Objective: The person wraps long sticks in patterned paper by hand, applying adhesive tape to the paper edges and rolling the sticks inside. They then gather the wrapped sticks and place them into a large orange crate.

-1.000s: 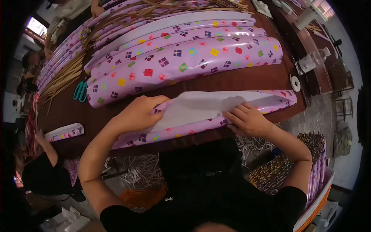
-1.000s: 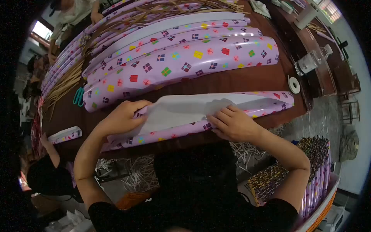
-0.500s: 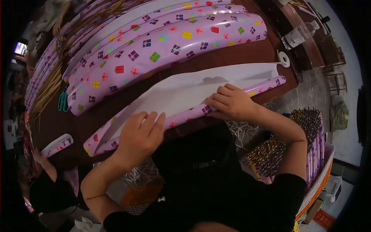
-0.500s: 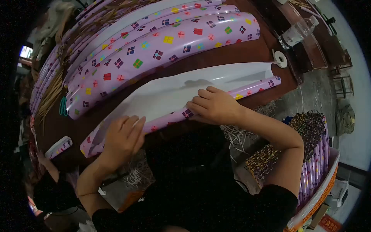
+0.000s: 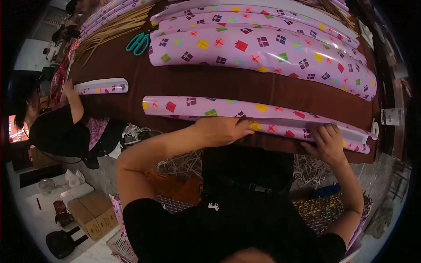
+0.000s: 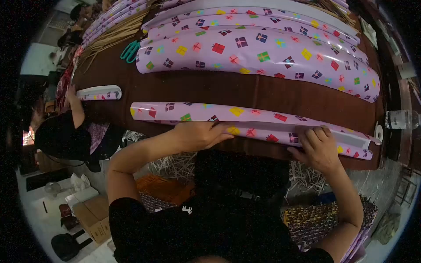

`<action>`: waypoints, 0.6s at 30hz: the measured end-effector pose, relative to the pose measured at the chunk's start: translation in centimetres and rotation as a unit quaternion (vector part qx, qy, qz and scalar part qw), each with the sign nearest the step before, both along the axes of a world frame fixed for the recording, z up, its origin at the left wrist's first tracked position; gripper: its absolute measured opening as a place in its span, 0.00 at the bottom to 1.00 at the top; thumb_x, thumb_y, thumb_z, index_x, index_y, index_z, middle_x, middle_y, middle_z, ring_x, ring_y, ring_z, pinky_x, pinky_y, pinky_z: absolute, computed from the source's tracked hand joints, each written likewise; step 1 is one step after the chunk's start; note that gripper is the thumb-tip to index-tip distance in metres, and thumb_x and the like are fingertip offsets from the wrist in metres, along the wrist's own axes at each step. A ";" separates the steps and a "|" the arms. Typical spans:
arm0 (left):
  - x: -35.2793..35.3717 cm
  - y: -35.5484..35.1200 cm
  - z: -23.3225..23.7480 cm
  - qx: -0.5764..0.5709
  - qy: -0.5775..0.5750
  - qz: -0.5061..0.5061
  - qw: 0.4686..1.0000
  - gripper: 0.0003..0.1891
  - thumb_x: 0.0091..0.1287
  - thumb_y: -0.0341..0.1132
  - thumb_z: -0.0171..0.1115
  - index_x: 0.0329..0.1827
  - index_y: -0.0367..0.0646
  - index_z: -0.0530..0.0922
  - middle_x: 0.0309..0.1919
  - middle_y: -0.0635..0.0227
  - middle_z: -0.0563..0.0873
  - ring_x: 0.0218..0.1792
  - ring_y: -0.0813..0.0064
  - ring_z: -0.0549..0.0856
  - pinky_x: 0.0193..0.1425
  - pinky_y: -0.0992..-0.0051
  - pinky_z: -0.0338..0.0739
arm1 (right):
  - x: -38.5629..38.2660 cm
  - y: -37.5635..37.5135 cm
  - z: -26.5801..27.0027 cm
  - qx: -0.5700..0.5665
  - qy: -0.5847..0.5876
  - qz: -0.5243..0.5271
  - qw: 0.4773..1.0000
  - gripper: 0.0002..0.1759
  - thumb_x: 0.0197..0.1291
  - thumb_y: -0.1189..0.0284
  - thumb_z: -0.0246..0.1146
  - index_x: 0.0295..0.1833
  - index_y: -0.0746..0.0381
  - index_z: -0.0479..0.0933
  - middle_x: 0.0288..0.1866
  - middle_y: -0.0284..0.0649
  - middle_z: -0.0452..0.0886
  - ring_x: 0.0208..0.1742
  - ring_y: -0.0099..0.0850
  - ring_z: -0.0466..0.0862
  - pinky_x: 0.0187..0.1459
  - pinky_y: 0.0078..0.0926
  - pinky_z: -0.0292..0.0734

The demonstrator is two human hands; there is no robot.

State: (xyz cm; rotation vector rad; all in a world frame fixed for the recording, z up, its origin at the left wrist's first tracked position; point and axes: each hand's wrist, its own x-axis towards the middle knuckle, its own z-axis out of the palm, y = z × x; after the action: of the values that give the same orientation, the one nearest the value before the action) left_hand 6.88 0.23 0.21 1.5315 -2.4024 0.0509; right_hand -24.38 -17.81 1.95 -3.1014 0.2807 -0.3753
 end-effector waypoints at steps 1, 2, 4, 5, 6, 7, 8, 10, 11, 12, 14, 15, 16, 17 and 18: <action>0.2 -0.7 0.1 -0.025 -0.009 -0.028 0.999 0.18 0.70 0.48 0.61 0.47 0.40 0.79 0.27 0.66 0.79 0.26 0.72 0.82 0.28 0.76 0.76 | 0.2 -0.3 0.3 -0.029 0.011 0.028 0.999 0.26 0.52 0.58 0.72 0.53 0.61 0.79 0.35 0.36 0.74 0.37 0.35 0.76 0.39 0.38 0.75; 0.3 -0.8 0.4 -0.027 -0.009 -0.026 0.999 0.18 0.70 0.48 0.61 0.47 0.40 0.79 0.27 0.66 0.79 0.26 0.72 0.82 0.28 0.76 0.76 | 0.3 -0.5 0.6 -0.059 0.023 0.052 0.997 0.28 0.52 0.58 0.72 0.55 0.62 0.78 0.35 0.35 0.74 0.37 0.35 0.76 0.41 0.38 0.75; 0.3 -1.4 1.1 -0.062 0.025 -0.016 0.998 0.20 0.67 0.48 0.63 0.48 0.40 0.79 0.30 0.66 0.80 0.26 0.72 0.80 0.31 0.75 0.76 | 0.4 -0.7 0.5 -0.047 0.034 0.060 0.997 0.29 0.52 0.58 0.71 0.56 0.63 0.77 0.35 0.35 0.74 0.38 0.35 0.75 0.43 0.38 0.75; 0.6 -1.6 0.8 -0.077 -0.010 -0.035 0.996 0.24 0.60 0.51 0.69 0.51 0.43 0.80 0.34 0.66 0.81 0.28 0.71 0.80 0.28 0.73 0.75 | 0.3 -0.8 0.5 -0.033 0.046 0.065 0.996 0.30 0.52 0.59 0.71 0.58 0.63 0.76 0.36 0.35 0.74 0.38 0.35 0.75 0.45 0.38 0.74; 0.6 -1.9 1.1 -0.081 -0.004 -0.048 0.996 0.24 0.60 0.51 0.69 0.51 0.43 0.80 0.34 0.66 0.81 0.28 0.71 0.80 0.28 0.73 0.75 | 0.6 -0.9 0.7 -0.039 0.039 0.078 0.995 0.30 0.53 0.59 0.70 0.58 0.63 0.76 0.37 0.35 0.75 0.39 0.35 0.76 0.46 0.38 0.74; 0.6 -2.1 1.8 -0.088 -0.042 -0.032 0.995 0.25 0.59 0.52 0.70 0.52 0.44 0.80 0.36 0.65 0.80 0.31 0.68 0.80 0.31 0.71 0.76 | 1.0 -1.1 1.0 -0.045 0.035 0.085 0.995 0.29 0.53 0.59 0.70 0.58 0.62 0.76 0.38 0.35 0.76 0.40 0.35 0.76 0.46 0.38 0.74; 0.5 -2.6 2.2 -0.098 -0.077 -0.021 0.992 0.25 0.57 0.52 0.70 0.52 0.46 0.80 0.38 0.64 0.79 0.35 0.66 0.79 0.34 0.68 0.76 | 0.8 -1.7 0.7 -0.023 0.042 0.093 0.994 0.30 0.51 0.60 0.71 0.58 0.64 0.76 0.37 0.36 0.77 0.38 0.36 0.76 0.45 0.38 0.74; -0.1 -1.9 1.9 -0.049 -0.056 0.025 0.997 0.25 0.56 0.49 0.71 0.54 0.48 0.79 0.40 0.62 0.77 0.38 0.62 0.77 0.39 0.65 0.76 | 1.0 -1.6 1.1 -0.021 0.042 0.092 0.995 0.29 0.53 0.60 0.70 0.59 0.62 0.76 0.36 0.35 0.76 0.38 0.35 0.76 0.44 0.35 0.74; -0.3 -1.7 1.4 -0.023 -0.030 0.047 0.998 0.25 0.56 0.48 0.71 0.54 0.47 0.79 0.39 0.62 0.77 0.37 0.62 0.77 0.39 0.66 0.75 | 0.8 -1.4 0.9 -0.023 0.044 0.080 0.996 0.28 0.55 0.58 0.68 0.58 0.61 0.76 0.36 0.34 0.76 0.39 0.33 0.76 0.44 0.33 0.74; -0.4 -1.6 1.5 -0.017 -0.028 0.042 0.999 0.25 0.57 0.47 0.72 0.54 0.44 0.79 0.39 0.61 0.78 0.37 0.61 0.78 0.38 0.65 0.75 | 0.7 -1.3 0.7 -0.025 0.046 0.067 0.996 0.26 0.58 0.57 0.66 0.58 0.60 0.76 0.36 0.33 0.75 0.41 0.31 0.77 0.45 0.32 0.74; -0.3 -1.5 1.5 -0.017 -0.026 0.027 0.999 0.26 0.57 0.46 0.72 0.54 0.40 0.78 0.38 0.60 0.78 0.36 0.59 0.78 0.37 0.65 0.75 | 0.8 -1.2 1.0 -0.082 0.013 0.072 0.994 0.27 0.60 0.54 0.64 0.59 0.59 0.75 0.35 0.32 0.73 0.39 0.29 0.76 0.43 0.30 0.74; 0.0 -1.4 1.3 -0.022 -0.026 0.019 0.999 0.26 0.58 0.45 0.72 0.54 0.38 0.78 0.38 0.59 0.79 0.36 0.58 0.79 0.36 0.64 0.75 | 0.7 -1.2 1.0 -0.093 0.013 0.072 0.993 0.27 0.61 0.52 0.64 0.59 0.59 0.75 0.35 0.31 0.73 0.39 0.28 0.76 0.43 0.29 0.74; 0.2 -1.5 1.5 -0.016 -0.024 0.011 1.000 0.25 0.58 0.46 0.72 0.53 0.39 0.79 0.39 0.60 0.79 0.35 0.60 0.79 0.35 0.67 0.76 | 0.6 -1.2 0.9 -0.103 0.011 0.075 0.992 0.28 0.61 0.51 0.63 0.59 0.59 0.74 0.35 0.31 0.73 0.39 0.27 0.76 0.42 0.28 0.74; 0.4 -1.6 1.6 -0.010 -0.023 0.005 1.000 0.24 0.59 0.47 0.71 0.52 0.39 0.80 0.39 0.61 0.80 0.35 0.61 0.80 0.33 0.69 0.77 | 0.5 -1.0 0.8 -0.099 0.006 0.082 0.992 0.28 0.61 0.51 0.63 0.60 0.58 0.74 0.35 0.31 0.73 0.40 0.28 0.76 0.41 0.29 0.74; 0.7 -1.9 1.1 -0.036 0.018 -0.032 0.999 0.23 0.60 0.46 0.71 0.51 0.39 0.80 0.38 0.62 0.80 0.33 0.63 0.80 0.32 0.69 0.76 | 0.4 -0.9 0.7 -0.093 0.001 0.093 0.991 0.29 0.62 0.51 0.63 0.61 0.58 0.73 0.35 0.31 0.73 0.40 0.28 0.76 0.40 0.29 0.74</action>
State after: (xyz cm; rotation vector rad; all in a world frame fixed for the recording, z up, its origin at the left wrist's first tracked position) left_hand 7.55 -1.69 1.29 1.4123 -2.3924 0.0945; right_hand -23.96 -18.70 2.66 -3.2727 -0.0466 -0.4169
